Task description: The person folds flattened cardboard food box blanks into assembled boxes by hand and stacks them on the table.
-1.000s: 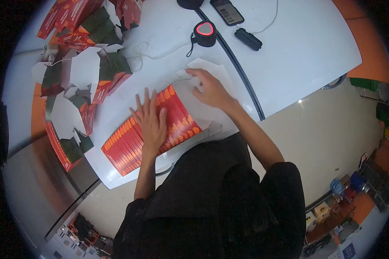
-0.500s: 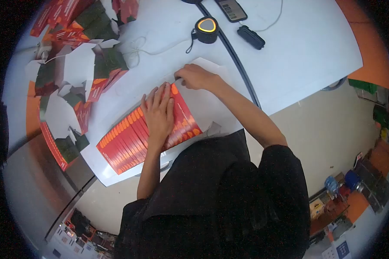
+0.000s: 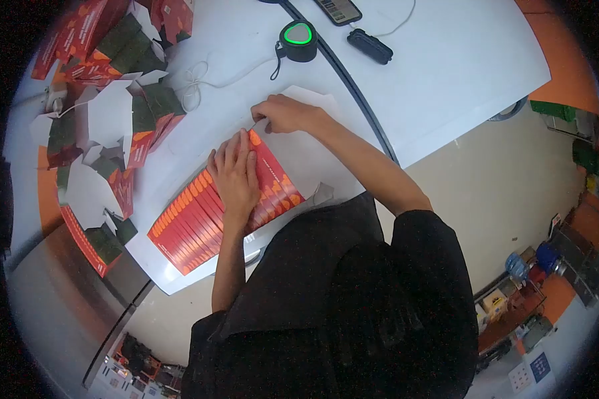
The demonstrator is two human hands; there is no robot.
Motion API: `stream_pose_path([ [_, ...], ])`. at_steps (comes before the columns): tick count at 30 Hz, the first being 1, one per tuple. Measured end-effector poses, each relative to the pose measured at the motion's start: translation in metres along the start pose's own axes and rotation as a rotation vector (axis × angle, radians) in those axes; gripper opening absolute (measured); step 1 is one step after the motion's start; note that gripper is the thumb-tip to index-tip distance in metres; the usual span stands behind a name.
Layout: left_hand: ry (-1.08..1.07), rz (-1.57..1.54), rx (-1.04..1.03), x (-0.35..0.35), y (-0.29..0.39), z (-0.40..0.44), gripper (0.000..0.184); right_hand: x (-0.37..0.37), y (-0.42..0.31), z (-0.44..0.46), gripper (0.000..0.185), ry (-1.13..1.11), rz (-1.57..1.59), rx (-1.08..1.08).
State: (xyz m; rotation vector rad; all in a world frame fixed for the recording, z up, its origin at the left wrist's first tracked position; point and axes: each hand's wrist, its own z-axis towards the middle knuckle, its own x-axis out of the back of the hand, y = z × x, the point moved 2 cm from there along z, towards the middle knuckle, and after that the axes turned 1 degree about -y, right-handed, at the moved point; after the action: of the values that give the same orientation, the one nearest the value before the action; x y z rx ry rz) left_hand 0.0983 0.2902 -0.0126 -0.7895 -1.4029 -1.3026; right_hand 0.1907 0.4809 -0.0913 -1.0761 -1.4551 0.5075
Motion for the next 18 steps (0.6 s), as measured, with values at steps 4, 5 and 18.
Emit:
stream_pose_path([
  [4,-0.007,0.015,-0.014,0.001,0.000,-0.001,0.048,-0.001,-0.002,0.003,0.025,0.004,0.100,0.035],
  [5,-0.005,0.019,-0.025,0.001,0.000,0.000,0.048,0.000,-0.003,0.003,0.024,0.004,0.124,0.045],
  [18,0.002,-0.001,0.003,-0.001,-0.003,0.001,0.048,-0.041,-0.013,-0.030,0.051,0.614,0.032,0.250],
])
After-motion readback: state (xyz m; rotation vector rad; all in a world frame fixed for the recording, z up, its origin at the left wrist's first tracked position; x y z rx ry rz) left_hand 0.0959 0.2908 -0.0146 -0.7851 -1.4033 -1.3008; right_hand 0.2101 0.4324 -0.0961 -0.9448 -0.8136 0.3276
